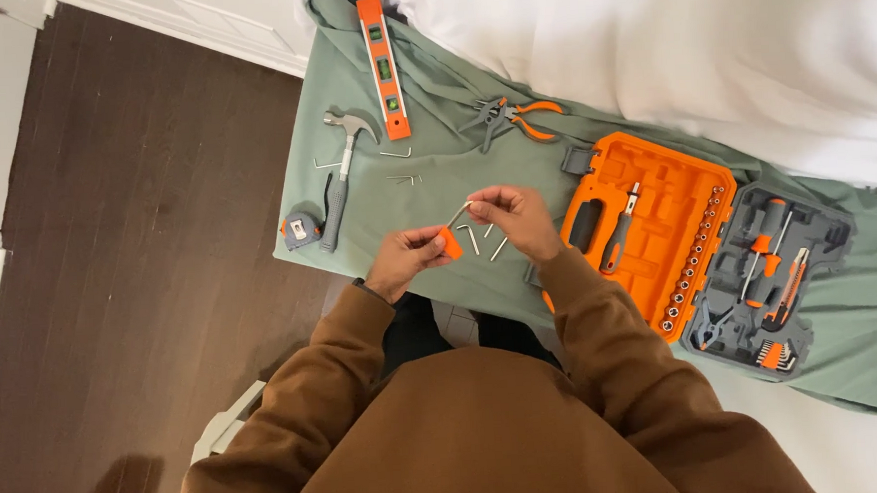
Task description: The person removes several hex bits from a black plastic holder and places them into an orange magnetic bit holder. They then place the black holder back into the toolbox and continue organizing the bits in the orange holder.
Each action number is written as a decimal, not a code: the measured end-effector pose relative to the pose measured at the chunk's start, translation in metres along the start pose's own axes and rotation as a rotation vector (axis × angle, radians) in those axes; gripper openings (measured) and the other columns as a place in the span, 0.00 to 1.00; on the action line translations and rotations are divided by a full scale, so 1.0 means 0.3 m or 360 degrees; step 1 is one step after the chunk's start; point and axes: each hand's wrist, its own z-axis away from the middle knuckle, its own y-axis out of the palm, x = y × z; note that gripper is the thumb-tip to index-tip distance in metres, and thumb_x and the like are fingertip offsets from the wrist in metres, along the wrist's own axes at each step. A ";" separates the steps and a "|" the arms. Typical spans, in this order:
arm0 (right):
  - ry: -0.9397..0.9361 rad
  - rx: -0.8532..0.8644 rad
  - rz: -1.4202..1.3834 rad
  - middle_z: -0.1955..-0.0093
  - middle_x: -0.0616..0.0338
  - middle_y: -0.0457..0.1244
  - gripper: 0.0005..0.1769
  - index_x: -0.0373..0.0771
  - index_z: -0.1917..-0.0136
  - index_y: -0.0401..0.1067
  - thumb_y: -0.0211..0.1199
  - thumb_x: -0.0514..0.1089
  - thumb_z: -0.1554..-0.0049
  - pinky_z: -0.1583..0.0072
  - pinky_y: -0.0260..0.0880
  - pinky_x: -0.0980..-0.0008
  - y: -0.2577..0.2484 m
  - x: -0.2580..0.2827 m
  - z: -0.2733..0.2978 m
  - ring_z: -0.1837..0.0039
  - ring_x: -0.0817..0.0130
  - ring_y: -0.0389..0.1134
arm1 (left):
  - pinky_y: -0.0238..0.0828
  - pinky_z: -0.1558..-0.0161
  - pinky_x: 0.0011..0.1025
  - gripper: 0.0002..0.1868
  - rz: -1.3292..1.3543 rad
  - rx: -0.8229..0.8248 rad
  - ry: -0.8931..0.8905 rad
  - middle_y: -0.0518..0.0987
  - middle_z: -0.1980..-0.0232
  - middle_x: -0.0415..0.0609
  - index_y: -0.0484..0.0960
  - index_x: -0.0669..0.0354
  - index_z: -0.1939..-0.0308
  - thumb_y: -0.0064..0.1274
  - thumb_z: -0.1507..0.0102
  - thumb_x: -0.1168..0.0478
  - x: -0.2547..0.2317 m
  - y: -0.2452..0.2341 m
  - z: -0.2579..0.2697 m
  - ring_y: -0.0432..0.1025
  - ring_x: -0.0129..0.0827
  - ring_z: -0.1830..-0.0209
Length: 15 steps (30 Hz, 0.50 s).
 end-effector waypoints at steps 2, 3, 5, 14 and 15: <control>-0.0009 0.0021 0.0013 0.58 0.53 0.69 0.10 0.29 0.47 0.77 0.69 0.37 0.40 0.46 0.77 0.69 -0.010 -0.025 -0.007 0.53 0.73 0.72 | 0.84 0.50 0.40 0.25 0.0049 0.0020 -0.0018 0.81 0.56 0.62 0.78 0.75 0.41 0.64 0.37 0.62 0.017 -0.007 -0.006 0.81 0.40 0.58; -0.0018 0.0040 0.0026 0.58 0.53 0.69 0.09 0.29 0.47 0.77 0.69 0.36 0.40 0.46 0.77 0.68 -0.016 -0.036 -0.012 0.53 0.73 0.71 | 0.84 0.49 0.39 0.25 0.0098 0.0042 -0.0036 0.81 0.56 0.62 0.78 0.75 0.40 0.64 0.37 0.62 0.025 -0.009 -0.010 0.81 0.40 0.57; -0.0042 0.0051 0.0028 0.59 0.52 0.69 0.09 0.29 0.48 0.77 0.69 0.36 0.40 0.46 0.78 0.67 -0.018 -0.057 -0.023 0.53 0.72 0.72 | 0.85 0.50 0.39 0.24 0.0129 0.0049 -0.0039 0.81 0.56 0.63 0.78 0.74 0.41 0.64 0.37 0.62 0.043 -0.006 -0.026 0.81 0.41 0.58; -0.0024 0.0135 0.0017 0.58 0.49 0.70 0.10 0.29 0.46 0.77 0.68 0.35 0.40 0.46 0.78 0.66 -0.001 -0.059 -0.004 0.53 0.70 0.73 | 0.85 0.52 0.39 0.22 0.0190 0.0068 -0.0078 0.81 0.57 0.64 0.80 0.75 0.43 0.65 0.38 0.64 0.036 0.019 -0.026 0.82 0.46 0.60; 0.0000 0.0146 0.0008 0.58 0.52 0.70 0.09 0.29 0.46 0.78 0.67 0.35 0.40 0.46 0.78 0.68 0.011 -0.054 0.007 0.53 0.71 0.72 | 0.85 0.52 0.41 0.22 0.0192 0.0075 -0.0083 0.81 0.57 0.65 0.80 0.75 0.44 0.65 0.38 0.64 0.053 0.009 -0.034 0.83 0.47 0.60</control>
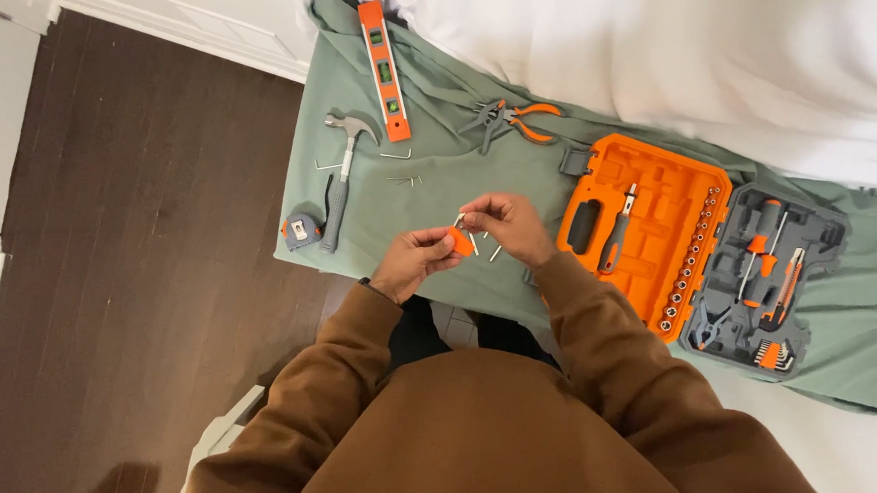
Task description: The person removes several hex bits from a black plastic holder and places them into an orange magnetic bit holder. They then place the black holder back into the toolbox and continue organizing the bits in the orange holder.
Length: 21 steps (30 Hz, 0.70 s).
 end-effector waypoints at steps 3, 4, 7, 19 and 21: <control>-0.0015 -0.0001 -0.0005 0.57 0.50 0.71 0.10 0.28 0.46 0.77 0.68 0.36 0.40 0.46 0.78 0.68 -0.001 -0.021 0.002 0.52 0.70 0.73 | 0.86 0.53 0.39 0.21 -0.0006 -0.0007 -0.0014 0.80 0.58 0.64 0.80 0.75 0.44 0.64 0.37 0.65 -0.004 0.002 0.006 0.83 0.46 0.60; -0.0014 0.0003 -0.0008 0.57 0.50 0.71 0.10 0.28 0.46 0.77 0.68 0.36 0.40 0.46 0.78 0.68 0.004 -0.024 -0.001 0.52 0.70 0.73 | 0.86 0.53 0.39 0.21 -0.0006 -0.0012 -0.0013 0.80 0.58 0.64 0.80 0.75 0.44 0.64 0.37 0.65 -0.015 0.006 0.021 0.83 0.46 0.60; 0.0042 0.0019 0.0013 0.57 0.47 0.72 0.11 0.29 0.45 0.78 0.69 0.36 0.40 0.46 0.78 0.68 -0.003 -0.029 -0.002 0.52 0.68 0.74 | 0.85 0.53 0.39 0.21 -0.0032 -0.0031 -0.0007 0.80 0.59 0.62 0.80 0.76 0.44 0.64 0.37 0.65 -0.030 0.023 0.040 0.82 0.46 0.61; 0.0150 0.0076 0.0098 0.58 0.48 0.72 0.11 0.31 0.45 0.78 0.70 0.38 0.41 0.48 0.79 0.69 0.022 0.011 0.018 0.53 0.70 0.73 | 0.85 0.53 0.40 0.21 -0.0155 -0.0045 0.0073 0.81 0.59 0.60 0.80 0.76 0.45 0.64 0.37 0.64 -0.028 0.014 0.067 0.82 0.43 0.60; 0.0174 0.0061 0.0129 0.57 0.48 0.72 0.12 0.32 0.46 0.78 0.70 0.39 0.41 0.48 0.78 0.69 0.028 0.026 0.022 0.53 0.70 0.73 | 0.85 0.52 0.39 0.21 -0.0217 -0.0013 0.0087 0.81 0.59 0.59 0.80 0.76 0.45 0.64 0.37 0.62 -0.023 0.008 0.062 0.82 0.43 0.59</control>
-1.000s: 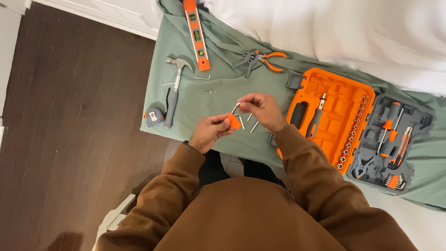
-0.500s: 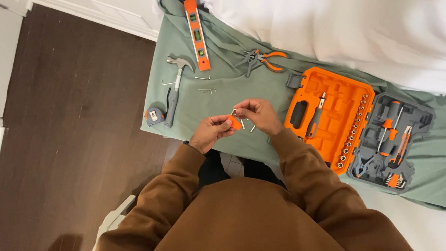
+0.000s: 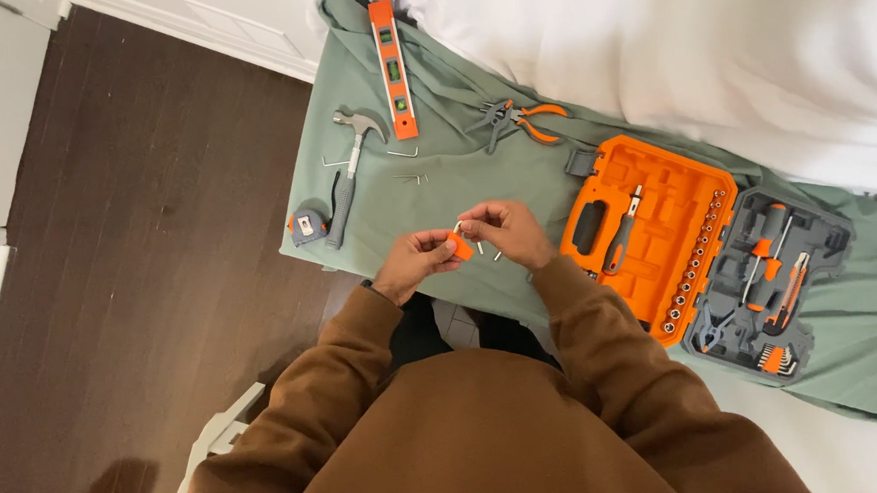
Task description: The person removes several hex bits from a black plastic holder and places them into an orange magnetic bit holder. They then place the black holder back into the toolbox and continue organizing the bits in the orange holder.
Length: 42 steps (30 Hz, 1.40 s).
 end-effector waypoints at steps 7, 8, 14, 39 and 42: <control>-0.0058 -0.0161 0.0112 0.52 0.46 0.72 0.17 0.36 0.39 0.76 0.60 0.50 0.32 0.50 0.79 0.64 -0.023 -0.117 -0.065 0.51 0.63 0.74 | 0.84 0.50 0.38 0.20 0.0065 0.0064 0.0015 0.81 0.56 0.55 0.78 0.72 0.44 0.62 0.35 0.62 0.014 -0.027 -0.014 0.82 0.39 0.57; -0.0015 -0.0295 0.0265 0.54 0.47 0.72 0.14 0.36 0.42 0.77 0.59 0.47 0.32 0.53 0.79 0.66 -0.036 -0.140 -0.071 0.54 0.64 0.74 | 0.84 0.50 0.39 0.18 0.0108 0.0047 0.0017 0.81 0.56 0.56 0.78 0.71 0.44 0.59 0.34 0.62 0.021 -0.035 -0.020 0.82 0.40 0.57; 0.0224 -0.0503 0.1266 0.53 0.58 0.71 0.09 0.46 0.45 0.78 0.61 0.49 0.35 0.46 0.74 0.60 -0.212 -0.455 -0.100 0.49 0.61 0.74 | 0.83 0.48 0.42 0.15 0.0254 -0.0044 -0.0012 0.82 0.53 0.57 0.76 0.67 0.46 0.51 0.29 0.58 0.045 -0.095 -0.034 0.82 0.41 0.58; 0.0238 -0.0194 0.1518 0.51 0.49 0.69 0.10 0.42 0.46 0.74 0.62 0.48 0.37 0.40 0.70 0.52 -0.282 -0.442 -0.048 0.43 0.49 0.71 | 0.84 0.48 0.42 0.15 0.0187 -0.0078 -0.0117 0.83 0.53 0.59 0.77 0.67 0.48 0.47 0.27 0.57 0.033 -0.088 -0.068 0.82 0.39 0.59; -0.0022 -0.0260 0.1227 0.53 0.49 0.69 0.10 0.41 0.46 0.75 0.62 0.48 0.35 0.42 0.70 0.56 -0.247 -0.257 -0.029 0.47 0.52 0.71 | 0.83 0.47 0.43 0.16 0.0127 -0.0107 -0.0107 0.83 0.52 0.60 0.77 0.68 0.47 0.46 0.27 0.56 0.069 -0.101 -0.089 0.81 0.41 0.58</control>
